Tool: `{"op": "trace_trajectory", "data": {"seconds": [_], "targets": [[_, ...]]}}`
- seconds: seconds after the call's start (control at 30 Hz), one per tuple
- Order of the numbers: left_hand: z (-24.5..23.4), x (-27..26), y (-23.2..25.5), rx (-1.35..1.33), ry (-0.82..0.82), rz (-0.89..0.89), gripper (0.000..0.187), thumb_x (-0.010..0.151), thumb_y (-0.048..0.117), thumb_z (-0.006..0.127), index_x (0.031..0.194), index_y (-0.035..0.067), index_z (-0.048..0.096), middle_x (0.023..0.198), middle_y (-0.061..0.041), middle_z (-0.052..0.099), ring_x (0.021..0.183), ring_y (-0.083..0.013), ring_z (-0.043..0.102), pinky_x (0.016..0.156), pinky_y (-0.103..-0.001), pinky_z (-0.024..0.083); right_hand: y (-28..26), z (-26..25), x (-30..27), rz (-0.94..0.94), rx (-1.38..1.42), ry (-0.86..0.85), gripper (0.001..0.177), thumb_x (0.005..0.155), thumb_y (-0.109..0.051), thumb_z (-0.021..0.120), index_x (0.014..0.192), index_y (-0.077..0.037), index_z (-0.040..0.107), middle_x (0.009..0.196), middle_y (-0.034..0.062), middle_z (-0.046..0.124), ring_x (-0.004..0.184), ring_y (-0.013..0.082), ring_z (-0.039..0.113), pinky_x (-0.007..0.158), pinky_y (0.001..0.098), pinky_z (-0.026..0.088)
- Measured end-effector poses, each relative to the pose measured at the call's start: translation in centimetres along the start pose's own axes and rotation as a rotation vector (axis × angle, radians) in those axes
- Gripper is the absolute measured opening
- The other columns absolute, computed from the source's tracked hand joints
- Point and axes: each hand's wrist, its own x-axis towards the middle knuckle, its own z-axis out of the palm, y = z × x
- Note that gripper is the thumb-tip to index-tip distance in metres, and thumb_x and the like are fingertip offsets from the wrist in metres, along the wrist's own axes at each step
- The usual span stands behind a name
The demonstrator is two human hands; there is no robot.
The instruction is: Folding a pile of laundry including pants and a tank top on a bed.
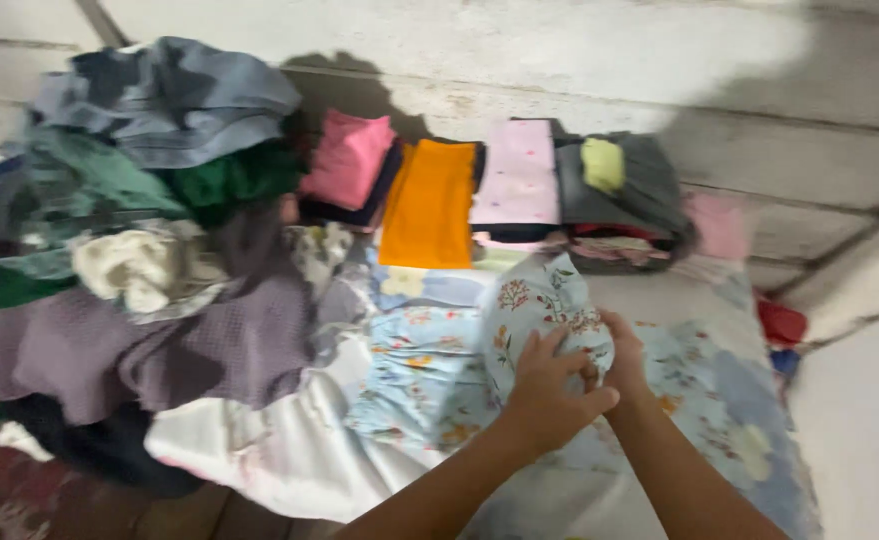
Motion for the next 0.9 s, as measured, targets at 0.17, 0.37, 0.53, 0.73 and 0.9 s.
{"op": "trace_trajectory", "data": {"seconds": [0.17, 0.37, 0.53, 0.73, 0.9], "targets": [[9.0, 2.1, 2.5, 0.021, -0.12, 0.1, 0.037, 0.082, 0.042, 0.081, 0.098, 0.009, 0.074, 0.16, -0.032, 0.036, 0.148, -0.0606, 0.022, 0.119, -0.066, 0.019, -8.0, -5.8, -2.5, -0.067, -0.213, 0.269, 0.052, 0.093, -0.054, 0.052, 0.135, -0.023, 0.056, 0.128, 0.0161, 0.061, 0.094, 0.0303, 0.068, 0.067, 0.0428, 0.054], [13.5, 1.2, 0.4, -0.092, -0.243, 0.151, 0.026, 0.09, 0.033, 0.073, 0.1, 0.009, 0.073, 0.13, -0.024, 0.06, 0.128, -0.0403, 0.055, 0.113, -0.05, 0.042, -9.9, -19.8, 2.3, 0.163, -0.39, 0.184, 0.057, 0.085, -0.028, 0.077, 0.132, 0.001, 0.061, 0.128, 0.0195, 0.061, 0.098, 0.0304, 0.067, 0.079, 0.0425, 0.059], [10.2, -0.4, -2.6, 0.178, -0.186, -0.042, 0.014, 0.087, 0.016, 0.069, 0.099, 0.01, 0.073, 0.123, -0.016, 0.067, 0.129, -0.0347, 0.056, 0.114, -0.049, 0.037, -10.4, -20.4, 1.9, 0.255, -0.465, 0.165, 0.077, 0.083, -0.016, 0.076, 0.149, -0.002, 0.039, 0.131, 0.0216, 0.055, 0.11, 0.0356, 0.057, 0.091, 0.049, 0.053], [5.1, -2.7, -0.2, 0.49, -0.404, -0.416, 0.028, 0.083, 0.018, 0.072, 0.111, 0.016, 0.066, 0.127, -0.013, 0.054, 0.125, -0.032, 0.047, 0.109, -0.048, 0.04, -11.8, -16.7, -1.0, 0.227, -0.576, 0.226, 0.114, 0.072, -0.014, 0.082, 0.164, -0.011, 0.016, 0.142, 0.0222, 0.057, 0.124, 0.0356, 0.058, 0.102, 0.0526, 0.051], [2.6, -5.2, -1.7, 0.686, -0.321, -0.346, 0.039, 0.078, 0.021, 0.077, 0.114, 0.017, 0.061, 0.123, -0.012, 0.053, 0.12, -0.0296, 0.048, 0.093, -0.051, 0.043, -12.1, -14.3, -3.2, 0.15, -0.92, 0.14, 0.133, 0.064, -0.006, 0.093, 0.164, -0.022, 0.007, 0.133, 0.017, 0.061, 0.12, 0.0319, 0.061, 0.103, 0.0493, 0.051]]}}
